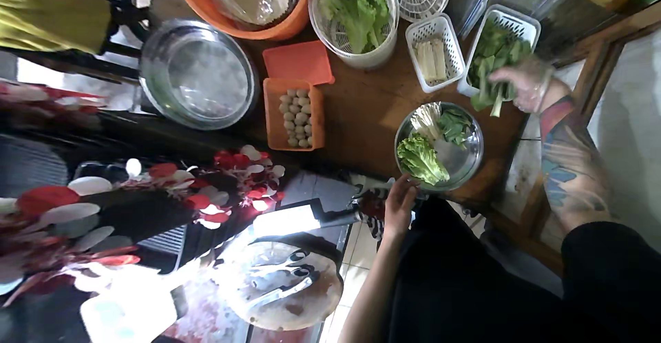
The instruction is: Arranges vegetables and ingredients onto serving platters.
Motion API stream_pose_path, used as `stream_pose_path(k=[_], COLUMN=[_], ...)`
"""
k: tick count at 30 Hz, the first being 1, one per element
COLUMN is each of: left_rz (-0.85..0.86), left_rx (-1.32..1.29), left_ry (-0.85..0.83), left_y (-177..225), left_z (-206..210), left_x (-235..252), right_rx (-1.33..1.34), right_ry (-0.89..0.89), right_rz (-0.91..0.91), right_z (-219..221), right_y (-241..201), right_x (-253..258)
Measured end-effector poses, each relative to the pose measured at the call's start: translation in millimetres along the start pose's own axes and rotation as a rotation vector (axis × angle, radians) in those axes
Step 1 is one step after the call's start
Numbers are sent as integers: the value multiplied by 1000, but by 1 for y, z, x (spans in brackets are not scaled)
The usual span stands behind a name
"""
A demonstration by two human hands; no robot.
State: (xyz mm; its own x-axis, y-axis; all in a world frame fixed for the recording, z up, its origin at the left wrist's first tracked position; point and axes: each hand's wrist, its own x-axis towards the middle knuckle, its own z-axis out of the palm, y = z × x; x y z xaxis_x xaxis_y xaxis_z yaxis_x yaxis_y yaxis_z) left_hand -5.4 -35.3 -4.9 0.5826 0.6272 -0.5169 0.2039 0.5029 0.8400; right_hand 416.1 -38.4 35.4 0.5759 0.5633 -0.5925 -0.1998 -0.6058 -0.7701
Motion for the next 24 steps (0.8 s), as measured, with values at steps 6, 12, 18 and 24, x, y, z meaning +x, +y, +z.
stream_pose_path(k=[6,12,18,24], left_rz=[-13,-7,-22,-16], left_rx=[6,-13,-27,-37], left_ry=[0,6,7,13], left_y=[-3,-2,0,0], left_z=[0,-2,-1,-2], left_x=[0,0,-1,0], right_rx=[-537,-752,-687,-476], right_ry=[-200,-7,-30,-71], right_rz=[44,-209,-169,-51], right_z=[60,73,78,52], right_y=[73,119,146,119], right_x=[5,-2,-15,-34])
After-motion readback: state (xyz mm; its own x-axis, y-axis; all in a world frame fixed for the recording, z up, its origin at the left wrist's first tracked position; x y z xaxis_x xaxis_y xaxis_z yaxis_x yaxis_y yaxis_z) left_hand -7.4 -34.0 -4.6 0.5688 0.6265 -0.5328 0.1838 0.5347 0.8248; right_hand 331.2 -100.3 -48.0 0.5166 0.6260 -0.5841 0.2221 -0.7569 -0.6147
